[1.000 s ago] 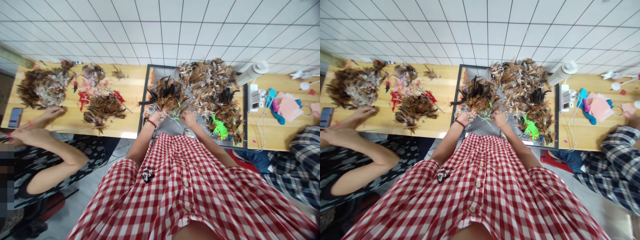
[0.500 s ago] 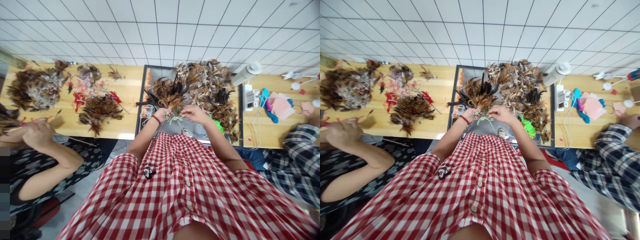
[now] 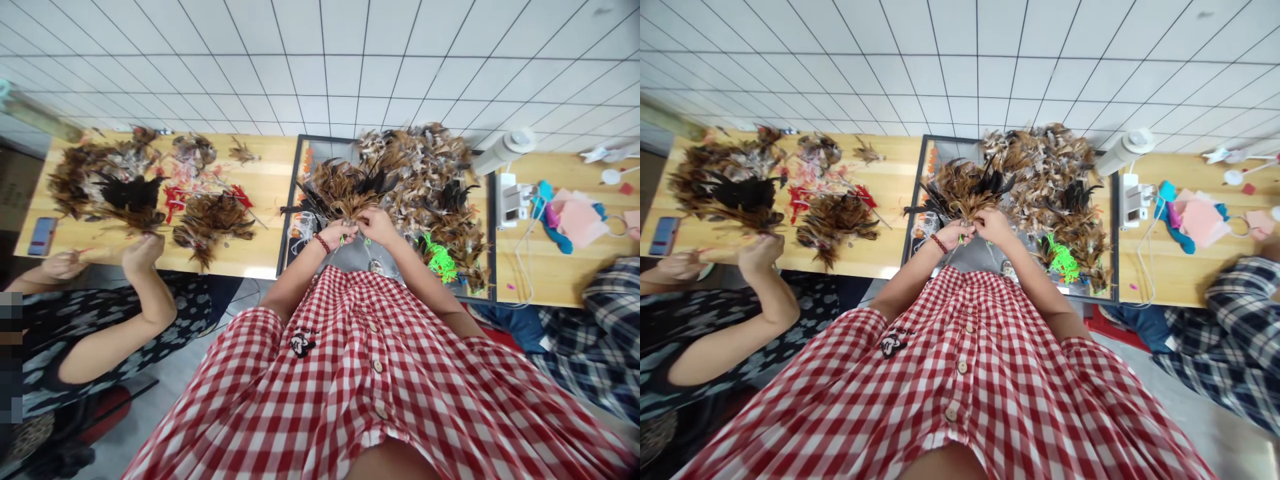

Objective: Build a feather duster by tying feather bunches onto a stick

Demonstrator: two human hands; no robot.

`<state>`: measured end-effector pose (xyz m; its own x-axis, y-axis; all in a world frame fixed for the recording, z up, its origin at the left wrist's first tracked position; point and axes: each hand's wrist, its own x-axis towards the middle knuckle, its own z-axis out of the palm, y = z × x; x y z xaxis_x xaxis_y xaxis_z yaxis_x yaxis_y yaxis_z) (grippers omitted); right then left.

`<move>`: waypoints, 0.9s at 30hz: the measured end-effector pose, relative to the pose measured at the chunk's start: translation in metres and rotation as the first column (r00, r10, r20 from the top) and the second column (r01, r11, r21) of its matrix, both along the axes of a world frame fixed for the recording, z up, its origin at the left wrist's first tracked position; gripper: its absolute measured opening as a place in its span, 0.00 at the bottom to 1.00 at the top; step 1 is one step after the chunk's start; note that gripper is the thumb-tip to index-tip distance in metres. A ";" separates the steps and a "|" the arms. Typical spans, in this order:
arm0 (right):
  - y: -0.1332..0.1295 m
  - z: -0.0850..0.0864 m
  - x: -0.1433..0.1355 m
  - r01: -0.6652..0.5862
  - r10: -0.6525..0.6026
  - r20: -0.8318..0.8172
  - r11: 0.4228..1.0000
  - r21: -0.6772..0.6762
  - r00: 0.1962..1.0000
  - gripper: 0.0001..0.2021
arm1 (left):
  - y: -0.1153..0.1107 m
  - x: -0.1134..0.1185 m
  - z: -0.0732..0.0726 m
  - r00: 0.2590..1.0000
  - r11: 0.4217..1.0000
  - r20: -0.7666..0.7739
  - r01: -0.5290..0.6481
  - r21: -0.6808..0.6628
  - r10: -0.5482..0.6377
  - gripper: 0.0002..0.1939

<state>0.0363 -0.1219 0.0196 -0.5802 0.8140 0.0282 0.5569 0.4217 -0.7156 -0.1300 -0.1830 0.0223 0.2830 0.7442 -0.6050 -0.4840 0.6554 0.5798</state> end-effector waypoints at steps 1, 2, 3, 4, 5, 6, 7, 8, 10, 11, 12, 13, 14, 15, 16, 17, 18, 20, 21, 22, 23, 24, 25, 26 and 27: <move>-0.002 -0.004 0.000 0.073 -0.075 -0.059 0.997 -0.039 0.995 0.05 | 0.000 0.000 0.000 1.000 1.000 0.017 -0.005 0.014 0.004 0.13; -0.006 -0.009 0.000 0.152 -0.166 -0.136 0.983 -0.107 0.977 0.06 | 0.000 0.000 0.000 0.999 1.000 0.037 -0.005 0.023 0.004 0.14; -0.011 -0.014 0.000 0.216 -0.262 -0.219 0.953 -0.211 0.940 0.09 | 0.001 0.000 0.000 0.999 0.999 0.052 -0.008 0.033 0.006 0.15; -0.018 -0.019 0.001 0.237 -0.342 -0.286 0.908 -0.347 0.895 0.13 | 0.002 0.000 0.000 0.998 0.999 0.056 -0.008 0.043 0.005 0.16; -0.025 -0.024 0.002 0.204 -0.398 -0.322 0.843 -0.498 0.859 0.16 | 0.004 -0.001 0.000 0.999 0.998 0.045 -0.004 0.056 0.002 0.16; -0.033 -0.028 0.004 0.133 -0.423 -0.327 0.759 -0.637 0.845 0.19 | 0.005 -0.001 0.000 1.000 0.998 0.019 0.003 0.069 -0.005 0.16; -0.041 -0.031 0.007 0.055 -0.418 -0.310 0.665 -0.745 0.854 0.20 | 0.007 -0.001 0.000 1.000 0.997 -0.021 0.015 0.080 -0.014 0.17; -0.047 -0.033 0.011 0.002 -0.395 -0.282 0.585 -0.811 0.874 0.19 | 0.009 -0.002 0.000 0.997 0.996 -0.081 0.028 0.089 -0.020 0.17; -0.054 -0.031 0.020 0.001 -0.340 -0.230 0.561 -0.828 0.912 0.15 | 0.012 -0.003 -0.001 0.963 0.993 -0.265 0.068 0.093 -0.041 0.17; -0.053 -0.028 0.025 0.027 -0.308 -0.214 0.624 -0.781 0.927 0.13 | 0.013 -0.003 -0.001 0.920 0.991 -0.389 0.097 0.094 -0.053 0.15; -0.051 -0.023 0.029 0.048 -0.261 -0.201 0.712 -0.700 0.944 0.12 | 0.014 -0.003 -0.001 0.848 0.985 -0.525 0.144 0.098 -0.072 0.13; -0.047 -0.017 0.033 0.052 -0.198 -0.182 0.800 -0.597 0.963 0.11 | 0.015 -0.002 0.000 0.745 0.972 -0.659 0.215 0.097 -0.099 0.12; -0.042 -0.010 0.036 0.033 -0.123 -0.152 0.871 -0.490 0.981 0.11 | 0.014 -0.001 0.002 0.617 0.947 -0.776 0.311 0.086 -0.132 0.11; -0.037 -0.003 0.038 -0.007 -0.040 -0.111 0.919 -0.395 0.993 0.10 | 0.014 0.002 0.004 0.475 0.905 -0.865 0.422 0.061 -0.163 0.11; -0.031 0.004 0.038 -0.058 0.038 -0.066 0.945 -0.321 0.997 0.11 | 0.013 0.005 0.007 0.334 0.844 -0.924 0.536 0.024 -0.186 0.12; -0.026 0.011 0.038 -0.102 0.099 -0.026 0.958 -0.268 0.995 0.11 | 0.011 0.009 0.010 0.211 0.764 -0.956 0.645 -0.020 -0.203 0.15; -0.020 0.016 0.038 -0.133 0.138 0.005 0.963 -0.233 0.990 0.11 | 0.009 0.013 0.013 0.115 0.675 -0.971 0.736 -0.059 -0.210 0.16; -0.012 0.022 0.038 -0.151 0.160 0.027 0.966 -0.210 0.987 0.10 | 0.004 0.019 0.019 0.029 0.527 -0.979 0.846 -0.085 -0.203 0.18; -0.009 0.022 0.038 -0.142 0.150 0.018 0.965 -0.220 0.989 0.09 | 0.002 0.022 0.022 0.039 0.492 -0.979 0.868 -0.065 -0.198 0.17; -0.006 0.021 0.040 -0.128 0.131 -0.006 0.960 -0.248 0.991 0.08 | 0.001 0.023 0.024 0.078 0.484 -0.977 0.875 -0.028 -0.197 0.16; -0.003 0.018 0.041 -0.115 0.108 -0.040 0.948 -0.298 0.993 0.06 | 0.000 0.024 0.027 0.138 0.494 -0.970 0.869 0.021 -0.201 0.16; -0.002 0.014 0.043 -0.107 0.084 -0.079 0.924 -0.367 0.993 0.05 | 0.000 0.024 0.029 0.208 0.506 -0.955 0.859 0.075 -0.210 0.16; -0.001 0.009 0.046 -0.104 0.057 -0.117 0.885 -0.453 0.992 0.04 | 0.000 0.024 0.032 0.277 0.511 -0.933 0.850 0.127 -0.229 0.18; -0.001 0.003 0.049 -0.103 0.024 -0.149 0.827 -0.552 0.989 0.06 | 0.001 0.024 0.034 0.335 0.507 -0.906 0.845 0.168 -0.259 0.20; -0.002 -0.003 0.052 -0.097 -0.028 -0.179 0.753 -0.651 0.984 0.08 | 0.002 0.023 0.036 0.379 0.492 -0.871 0.849 0.193 -0.312 0.20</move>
